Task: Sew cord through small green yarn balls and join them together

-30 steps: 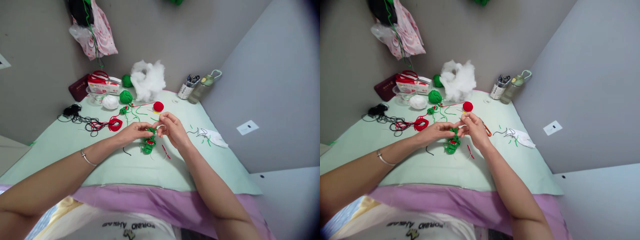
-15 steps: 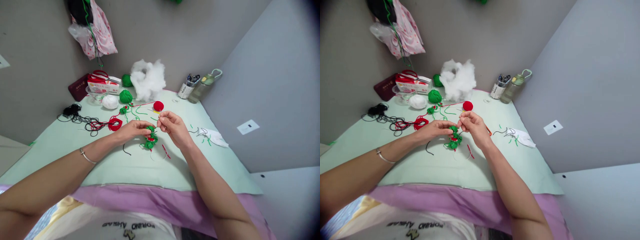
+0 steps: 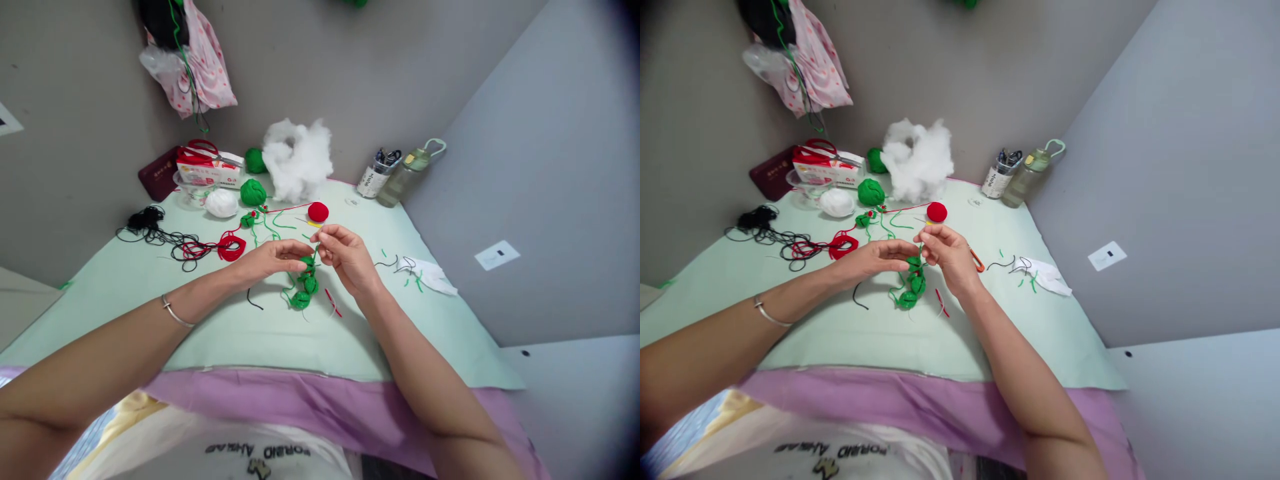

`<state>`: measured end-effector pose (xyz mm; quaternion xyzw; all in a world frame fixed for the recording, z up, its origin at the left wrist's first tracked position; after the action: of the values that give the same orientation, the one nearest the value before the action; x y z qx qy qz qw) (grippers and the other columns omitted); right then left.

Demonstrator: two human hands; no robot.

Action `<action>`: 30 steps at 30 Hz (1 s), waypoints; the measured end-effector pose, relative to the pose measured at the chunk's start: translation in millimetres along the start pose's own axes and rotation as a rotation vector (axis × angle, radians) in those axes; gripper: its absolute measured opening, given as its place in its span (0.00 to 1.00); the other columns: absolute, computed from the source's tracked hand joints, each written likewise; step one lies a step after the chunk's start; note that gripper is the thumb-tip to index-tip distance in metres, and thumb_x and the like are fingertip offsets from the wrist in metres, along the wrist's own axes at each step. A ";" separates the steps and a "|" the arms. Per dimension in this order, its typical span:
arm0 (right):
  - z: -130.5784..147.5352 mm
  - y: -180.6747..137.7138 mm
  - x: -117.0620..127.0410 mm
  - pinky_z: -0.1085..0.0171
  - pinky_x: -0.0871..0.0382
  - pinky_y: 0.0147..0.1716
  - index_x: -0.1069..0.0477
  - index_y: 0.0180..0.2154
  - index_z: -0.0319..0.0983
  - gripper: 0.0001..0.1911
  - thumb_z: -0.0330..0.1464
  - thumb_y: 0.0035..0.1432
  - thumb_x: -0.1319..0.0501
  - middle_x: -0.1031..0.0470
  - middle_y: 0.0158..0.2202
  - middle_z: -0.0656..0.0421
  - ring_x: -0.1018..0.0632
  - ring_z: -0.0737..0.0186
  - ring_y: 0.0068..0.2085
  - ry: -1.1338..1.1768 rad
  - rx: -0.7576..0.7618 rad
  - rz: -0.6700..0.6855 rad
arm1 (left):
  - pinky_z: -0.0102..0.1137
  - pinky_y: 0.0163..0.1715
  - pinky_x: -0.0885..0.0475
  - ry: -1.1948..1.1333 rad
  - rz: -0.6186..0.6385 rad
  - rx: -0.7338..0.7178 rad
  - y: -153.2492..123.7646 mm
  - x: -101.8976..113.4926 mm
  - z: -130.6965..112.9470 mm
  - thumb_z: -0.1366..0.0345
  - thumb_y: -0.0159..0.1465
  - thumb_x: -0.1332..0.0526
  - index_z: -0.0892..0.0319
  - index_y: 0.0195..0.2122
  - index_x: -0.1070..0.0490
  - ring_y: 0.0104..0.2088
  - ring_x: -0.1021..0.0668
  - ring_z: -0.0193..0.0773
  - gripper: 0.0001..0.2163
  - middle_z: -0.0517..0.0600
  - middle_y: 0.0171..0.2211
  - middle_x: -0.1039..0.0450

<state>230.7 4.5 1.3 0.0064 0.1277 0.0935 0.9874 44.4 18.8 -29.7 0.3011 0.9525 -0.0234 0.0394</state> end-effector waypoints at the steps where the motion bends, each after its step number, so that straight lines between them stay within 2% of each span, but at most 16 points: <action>1: -0.7 -0.6 -1.1 0.70 0.43 0.23 0.27 0.33 0.38 0.15 0.38 0.47 0.26 0.27 0.29 0.62 0.33 0.73 0.26 -0.007 -0.006 0.002 | 0.40 0.52 0.30 -0.002 -0.026 -0.012 -0.3 -0.7 0.0 0.60 0.54 0.28 0.57 0.46 0.22 0.50 0.22 0.45 0.18 0.54 0.49 0.22; 4: -2.6 -2.0 -4.9 0.69 0.42 0.24 0.25 0.32 0.38 0.13 0.38 0.48 0.27 0.32 0.25 0.64 0.35 0.72 0.26 -0.032 -0.008 0.017 | 0.38 0.50 0.30 0.025 -0.112 -0.043 -1.7 -2.1 -0.2 0.57 0.56 0.29 0.58 0.41 0.21 0.46 0.21 0.44 0.15 0.52 0.44 0.20; 6: -4.2 -2.3 -7.1 0.69 0.41 0.24 0.25 0.32 0.38 0.12 0.38 0.49 0.28 0.31 0.26 0.64 0.34 0.72 0.26 -0.055 0.005 0.038 | 0.36 0.48 0.30 0.039 -0.139 -0.062 -2.6 -2.9 -0.2 0.56 0.56 0.29 0.59 0.39 0.21 0.42 0.22 0.41 0.14 0.50 0.40 0.20; 13: -8.1 -2.6 -9.7 0.67 0.36 0.28 0.25 0.32 0.38 0.13 0.39 0.50 0.28 0.28 0.27 0.63 0.30 0.70 0.28 -0.092 0.028 0.074 | 0.33 0.42 0.31 0.000 -0.113 -0.089 -2.5 -4.8 -0.1 0.56 0.56 0.29 0.60 0.31 0.25 0.35 0.23 0.37 0.12 0.48 0.31 0.23; 23: -6.3 -2.2 -5.4 0.66 0.34 0.31 0.27 0.32 0.38 0.14 0.41 0.52 0.30 0.29 0.27 0.62 0.30 0.69 0.29 -0.193 0.090 0.099 | 0.32 0.38 0.33 -0.042 -0.076 -0.072 -5.2 -0.9 -10.8 0.57 0.60 0.33 0.59 0.32 0.28 0.34 0.27 0.37 0.11 0.48 0.30 0.29; 30: -2.9 -5.4 -6.7 0.70 0.36 0.25 0.32 0.36 0.40 0.18 0.45 0.54 0.31 0.25 0.33 0.60 0.25 0.67 0.31 -0.148 -0.046 0.175 | 0.31 0.40 0.36 -0.065 -0.082 -0.123 -3.2 0.6 -3.2 0.56 0.64 0.36 0.57 0.36 0.32 0.36 0.27 0.36 0.11 0.45 0.31 0.29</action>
<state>224.6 -2.1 0.0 0.0018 0.0515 0.1816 0.9820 41.9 16.8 -26.5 0.2579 0.9619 0.0239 0.0878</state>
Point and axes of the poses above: each hand's wrist, its own y-axis towards the middle knuckle, its own x-axis out of the back of the hand, z = x × y, the point moved 1 cm from there along y, towards the middle knuckle
